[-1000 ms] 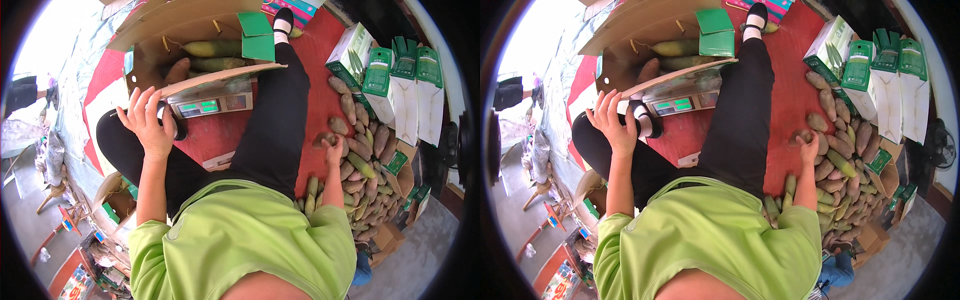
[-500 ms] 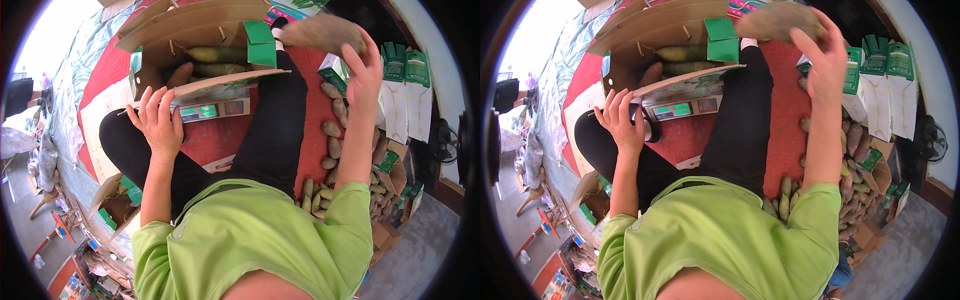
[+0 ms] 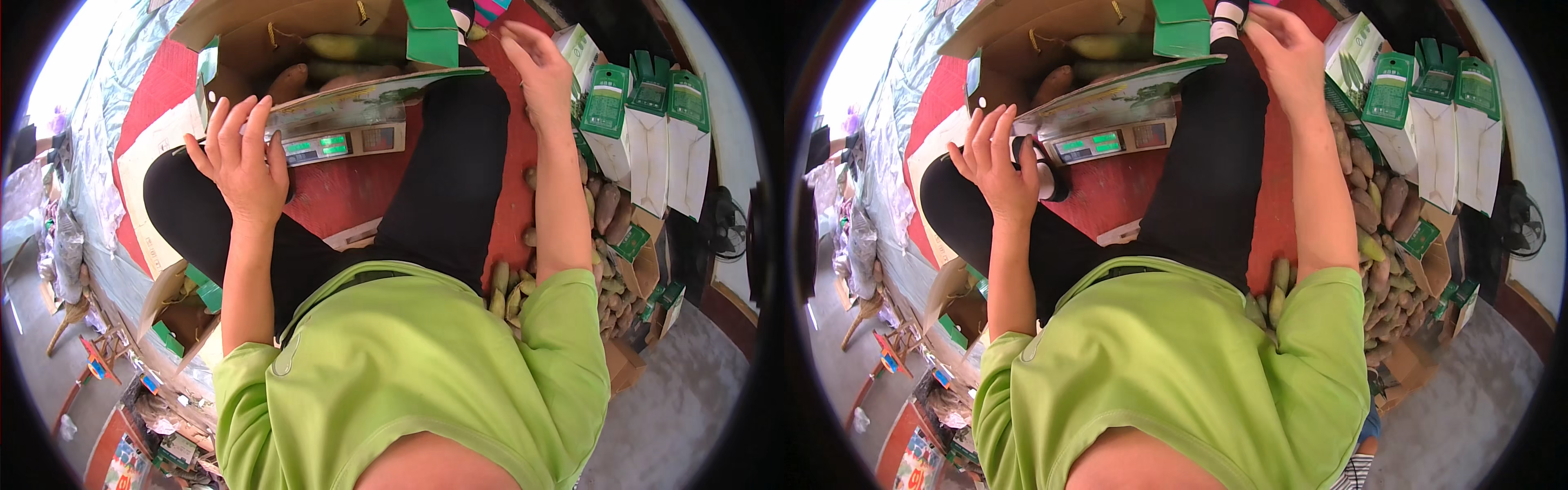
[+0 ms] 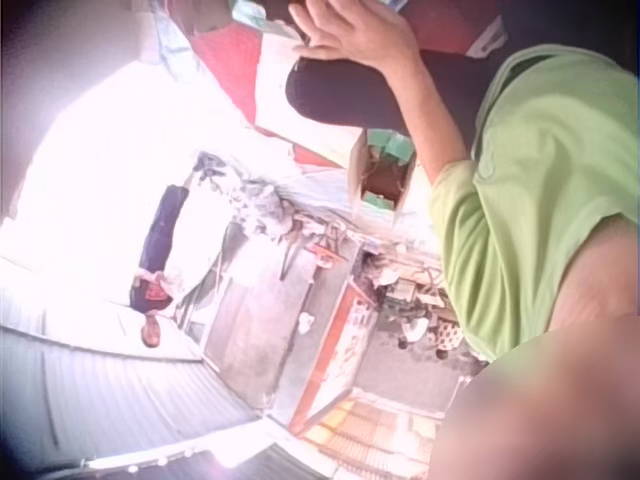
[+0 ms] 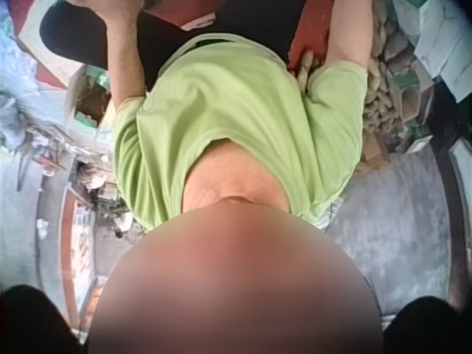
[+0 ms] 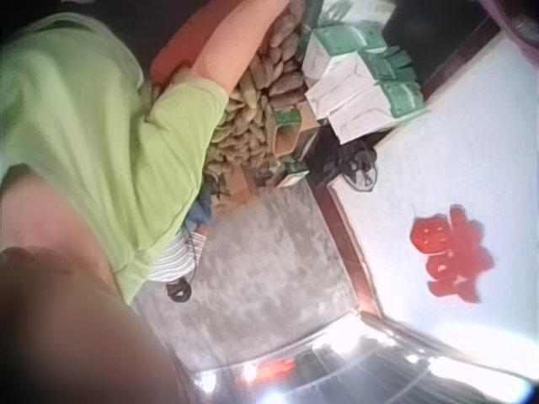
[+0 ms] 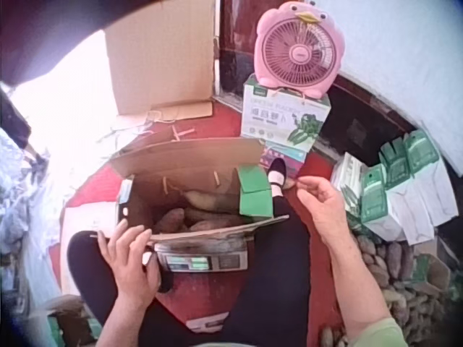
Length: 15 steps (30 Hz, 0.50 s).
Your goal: Sorting and weighing green radishes into boxes for packaging.
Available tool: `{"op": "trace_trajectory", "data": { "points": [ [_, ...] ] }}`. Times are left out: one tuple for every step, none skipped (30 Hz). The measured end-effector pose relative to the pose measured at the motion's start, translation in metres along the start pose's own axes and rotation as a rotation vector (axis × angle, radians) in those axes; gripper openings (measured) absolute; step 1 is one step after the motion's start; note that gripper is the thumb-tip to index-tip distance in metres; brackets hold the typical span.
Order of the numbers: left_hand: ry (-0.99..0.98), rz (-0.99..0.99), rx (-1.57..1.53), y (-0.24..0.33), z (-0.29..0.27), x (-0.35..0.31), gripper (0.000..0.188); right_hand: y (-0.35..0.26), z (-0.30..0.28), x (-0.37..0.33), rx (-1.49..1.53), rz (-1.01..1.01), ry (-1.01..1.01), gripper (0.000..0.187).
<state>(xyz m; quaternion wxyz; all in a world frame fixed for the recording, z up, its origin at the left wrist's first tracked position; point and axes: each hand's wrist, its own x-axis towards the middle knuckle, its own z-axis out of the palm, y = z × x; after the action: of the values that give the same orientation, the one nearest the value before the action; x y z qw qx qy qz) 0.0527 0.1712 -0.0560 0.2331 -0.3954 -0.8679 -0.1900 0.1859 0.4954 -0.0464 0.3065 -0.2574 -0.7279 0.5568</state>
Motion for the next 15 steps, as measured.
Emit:
{"op": "trace_trajectory", "data": {
  "points": [
    [-0.007,0.001,-0.006,0.0,0.0,0.001,0.046,0.02,-0.017,-0.009,-0.064,0.036,0.05,0.031],
    [0.0,-0.006,-0.006,0.0,0.0,0.001,0.047,0.034,-0.026,-0.021,-0.05,0.113,0.095,0.028],
    [0.008,-0.013,-0.007,0.0,0.001,0.001,0.047,0.05,-0.036,-0.034,-0.038,0.188,0.141,0.026],
    [0.027,-0.01,-0.019,0.0,0.002,0.002,0.048,0.074,-0.049,-0.049,-0.093,0.214,0.144,0.026],
    [0.021,-0.006,-0.024,0.001,0.003,0.002,0.048,0.102,-0.062,-0.067,-0.146,0.239,0.147,0.027],
    [0.03,-0.006,-0.028,0.002,0.003,0.003,0.049,0.129,-0.074,-0.088,-0.204,0.277,0.141,0.027],
    [0.039,-0.008,-0.03,0.004,0.004,0.004,0.049,0.154,-0.082,-0.111,-0.262,0.314,0.133,0.027],
    [0.048,0.0,-0.034,0.002,0.005,0.003,0.05,0.172,-0.084,-0.135,-0.24,0.398,0.139,0.027],
    [0.042,0.004,-0.038,0.003,0.006,0.003,0.05,0.188,-0.085,-0.16,-0.218,0.482,0.148,0.027],
    [0.056,0.007,-0.036,0.004,0.006,0.004,0.051,0.209,-0.089,-0.186,-0.223,0.562,0.124,0.026],
    [0.071,0.011,-0.038,0.004,0.008,0.004,0.052,0.227,-0.092,-0.211,-0.229,0.642,0.103,0.025],
    [0.078,0.02,-0.036,0.004,0.009,0.004,0.053,0.233,-0.089,-0.233,-0.305,0.63,0.058,0.024],
    [0.072,0.026,-0.017,0.003,0.007,0.005,0.053,0.239,-0.084,-0.253,-0.386,0.619,0.018,0.024],
    [0.091,0.04,-0.032,0.003,0.009,0.006,0.053,0.267,-0.088,-0.284,-0.439,0.651,-0.001,0.023],
    [0.108,0.053,-0.043,0.002,0.009,0.006,0.053,0.287,-0.092,-0.31,-0.488,0.688,-0.024,0.024]
  ]
}}
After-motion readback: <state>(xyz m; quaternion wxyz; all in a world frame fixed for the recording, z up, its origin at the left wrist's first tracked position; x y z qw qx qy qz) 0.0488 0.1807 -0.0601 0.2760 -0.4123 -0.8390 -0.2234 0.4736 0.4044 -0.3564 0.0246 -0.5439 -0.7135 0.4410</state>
